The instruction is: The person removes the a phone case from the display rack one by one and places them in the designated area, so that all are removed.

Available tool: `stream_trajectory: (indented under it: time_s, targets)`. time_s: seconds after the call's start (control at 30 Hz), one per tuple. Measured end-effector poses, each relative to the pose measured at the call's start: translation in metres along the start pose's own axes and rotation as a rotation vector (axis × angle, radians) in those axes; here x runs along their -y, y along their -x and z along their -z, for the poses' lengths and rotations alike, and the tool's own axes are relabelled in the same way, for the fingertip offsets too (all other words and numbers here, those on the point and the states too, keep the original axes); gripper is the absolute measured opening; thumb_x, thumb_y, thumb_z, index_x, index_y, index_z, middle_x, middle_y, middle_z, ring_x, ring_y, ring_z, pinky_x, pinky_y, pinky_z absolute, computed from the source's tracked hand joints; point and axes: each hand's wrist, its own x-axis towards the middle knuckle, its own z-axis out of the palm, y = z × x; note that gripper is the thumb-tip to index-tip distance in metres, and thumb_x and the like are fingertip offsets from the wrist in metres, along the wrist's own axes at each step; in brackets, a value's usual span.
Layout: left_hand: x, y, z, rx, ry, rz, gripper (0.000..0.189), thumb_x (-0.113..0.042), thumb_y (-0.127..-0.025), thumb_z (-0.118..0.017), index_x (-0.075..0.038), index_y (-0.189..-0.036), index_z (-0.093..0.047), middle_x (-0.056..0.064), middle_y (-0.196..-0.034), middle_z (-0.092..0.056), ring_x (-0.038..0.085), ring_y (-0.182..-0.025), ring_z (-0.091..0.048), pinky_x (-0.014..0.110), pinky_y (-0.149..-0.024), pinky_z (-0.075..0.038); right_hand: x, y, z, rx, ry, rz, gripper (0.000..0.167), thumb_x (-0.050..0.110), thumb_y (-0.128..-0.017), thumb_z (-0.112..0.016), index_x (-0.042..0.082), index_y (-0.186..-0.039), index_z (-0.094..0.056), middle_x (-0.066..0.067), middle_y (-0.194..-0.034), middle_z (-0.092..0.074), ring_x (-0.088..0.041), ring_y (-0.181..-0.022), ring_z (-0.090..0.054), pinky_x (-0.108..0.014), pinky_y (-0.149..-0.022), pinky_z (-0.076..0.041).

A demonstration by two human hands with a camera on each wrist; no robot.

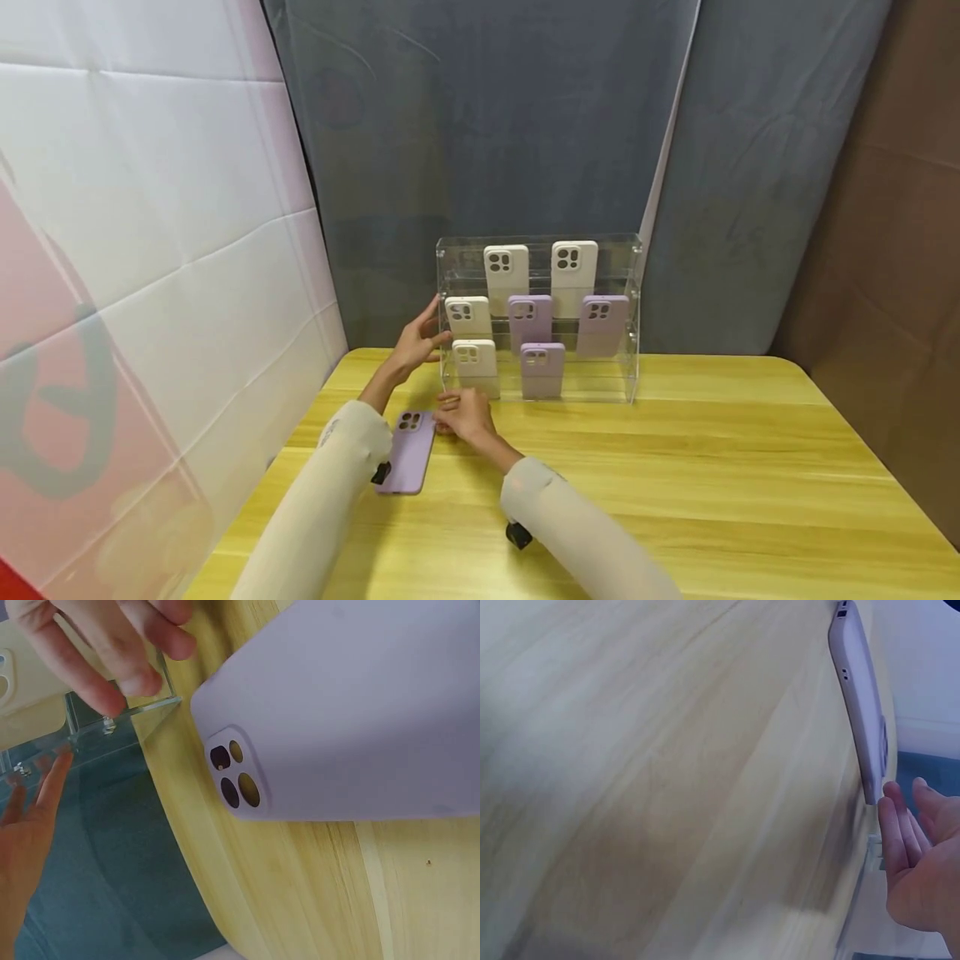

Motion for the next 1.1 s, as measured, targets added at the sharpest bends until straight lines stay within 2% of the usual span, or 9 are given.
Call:
stream_trajectory:
  time_s: [0.2, 0.43, 0.6, 0.83, 1.1]
  targets:
    - [-0.005, 0.001, -0.001, -0.003, -0.018, 0.001, 0.08, -0.003, -0.104, -0.061, -0.036, -0.166, -0.022, 0.021, -0.165, -0.034, 0.051, -0.136, -0.05, 0.061, -0.098, -0.057, 0.009, 0.004, 0.013, 0.027, -0.067, -0.016, 0.033, -0.002, -0.09, -0.078, -0.013, -0.12, -0.069, -0.025, -0.1, -0.076, -0.037, -0.077, -0.077, -0.043, -0.07, -0.067]
    - [-0.011, -0.001, -0.001, -0.007, -0.016, 0.006, 0.082, -0.003, -0.103, -0.061, -0.037, -0.166, -0.021, 0.02, -0.166, -0.032, 0.049, -0.137, -0.05, 0.061, -0.1, -0.057, 0.018, 0.008, 0.037, 0.014, -0.023, 0.076, 0.032, -0.001, -0.091, -0.077, -0.013, -0.12, -0.069, -0.024, -0.102, -0.076, -0.035, -0.08, -0.078, -0.033, -0.069, -0.068]
    - [-0.011, 0.001, -0.001, -0.01, -0.015, 0.021, 0.082, -0.002, -0.104, -0.06, -0.037, -0.166, -0.021, 0.022, -0.167, -0.029, 0.05, -0.138, -0.049, 0.062, -0.102, -0.055, 0.013, 0.014, 0.054, 0.021, -0.039, 0.103, 0.033, -0.001, -0.092, -0.076, -0.012, -0.122, -0.068, -0.027, -0.107, -0.075, -0.036, -0.085, -0.078, -0.042, -0.075, -0.068]
    - [-0.008, 0.002, -0.002, -0.003, -0.015, 0.04, 0.082, -0.002, -0.104, -0.059, -0.039, -0.166, -0.02, 0.021, -0.167, -0.028, 0.05, -0.139, -0.047, 0.062, -0.103, -0.054, 0.003, 0.025, 0.078, -0.016, -0.01, 0.086, 0.037, 0.0, -0.09, -0.079, -0.011, -0.124, -0.068, -0.026, -0.109, -0.075, -0.034, -0.082, -0.078, -0.032, -0.071, -0.067]
    - [-0.008, 0.003, -0.002, -0.011, -0.029, 0.049, 0.082, -0.004, -0.105, -0.059, -0.04, -0.166, -0.019, 0.02, -0.168, -0.028, 0.049, -0.142, -0.043, 0.062, -0.104, -0.053, -0.003, 0.036, 0.104, -0.048, 0.009, 0.085, 0.035, 0.0, -0.09, -0.079, -0.011, -0.122, -0.069, -0.025, -0.106, -0.076, -0.036, -0.081, -0.077, -0.033, -0.07, -0.068]
